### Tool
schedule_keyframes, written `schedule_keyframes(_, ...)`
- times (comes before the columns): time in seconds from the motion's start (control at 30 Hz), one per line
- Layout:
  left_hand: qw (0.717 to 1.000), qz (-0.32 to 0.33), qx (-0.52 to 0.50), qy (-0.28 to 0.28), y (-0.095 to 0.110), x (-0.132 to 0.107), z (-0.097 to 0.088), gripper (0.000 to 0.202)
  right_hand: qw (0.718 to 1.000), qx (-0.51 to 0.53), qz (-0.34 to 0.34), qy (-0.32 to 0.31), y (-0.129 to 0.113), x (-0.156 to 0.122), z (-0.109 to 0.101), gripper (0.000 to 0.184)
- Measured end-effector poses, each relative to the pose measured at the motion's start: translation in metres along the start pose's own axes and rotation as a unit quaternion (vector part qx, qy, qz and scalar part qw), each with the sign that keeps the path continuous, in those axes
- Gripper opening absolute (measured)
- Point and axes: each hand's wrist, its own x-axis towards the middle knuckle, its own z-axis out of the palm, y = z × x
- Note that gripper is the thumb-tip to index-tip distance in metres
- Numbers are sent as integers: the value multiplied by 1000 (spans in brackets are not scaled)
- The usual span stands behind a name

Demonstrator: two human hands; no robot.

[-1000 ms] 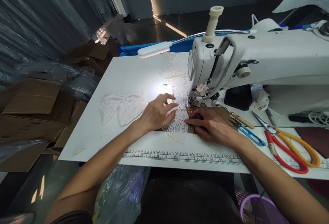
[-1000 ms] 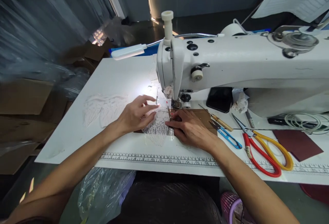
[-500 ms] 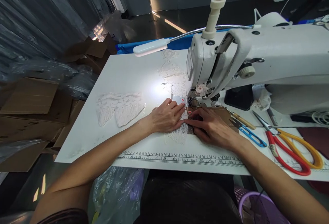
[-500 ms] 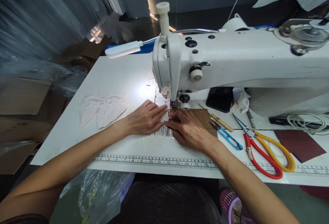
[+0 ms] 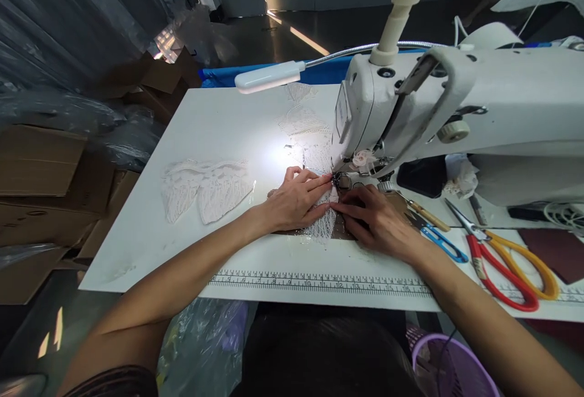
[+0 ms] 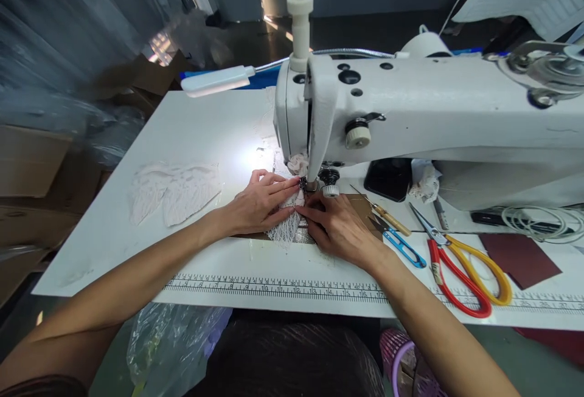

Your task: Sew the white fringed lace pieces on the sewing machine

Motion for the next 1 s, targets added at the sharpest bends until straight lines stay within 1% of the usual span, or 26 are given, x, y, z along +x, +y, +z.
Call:
schedule_keyframes(0.2, 1000, -15, -25, 7, -1, -1, 5, 40, 1000, 8, -2, 6, 1, 0, 2, 35)
schedule_keyframes(0.4, 1000, -8, -7, 9, 3, -2, 4, 41, 1000, 15, 4, 14, 0, 0, 2, 39)
schedule_keyframes(0.5, 999, -14, 27, 39, 7, -2, 6, 40, 1000, 10, 11, 2, -1, 1, 0, 38)
schedule_keyframes(0.57, 997, -10, 44, 69, 10, -2, 7, 35, 1000, 6, 15, -4, -1, 1, -1, 37)
schedule_keyframes(0.63, 995, 11, 50, 90, 11, -2, 9, 28, 1000, 1, 15, -6, -2, 1, -1, 38)
schedule_keyframes(0.7, 994, 32, 50, 97, 10, -1, 9, 26, 1000, -4, 13, -7, -2, 2, -1, 39)
schedule_keyframes(0.77, 993, 44, 48, 94, 8, -1, 8, 26, 1000, -8, 11, -8, -3, 2, -2, 38)
schedule_keyframes(0.87, 994, 57, 47, 75, 5, -1, 5, 28, 1000, -15, 10, -5, -5, 3, -2, 35)
schedule_keyframes(1.0, 996, 51, 57, 54, 4, -1, 3, 31, 999, -32, 4, 4, -5, 6, -1, 34)
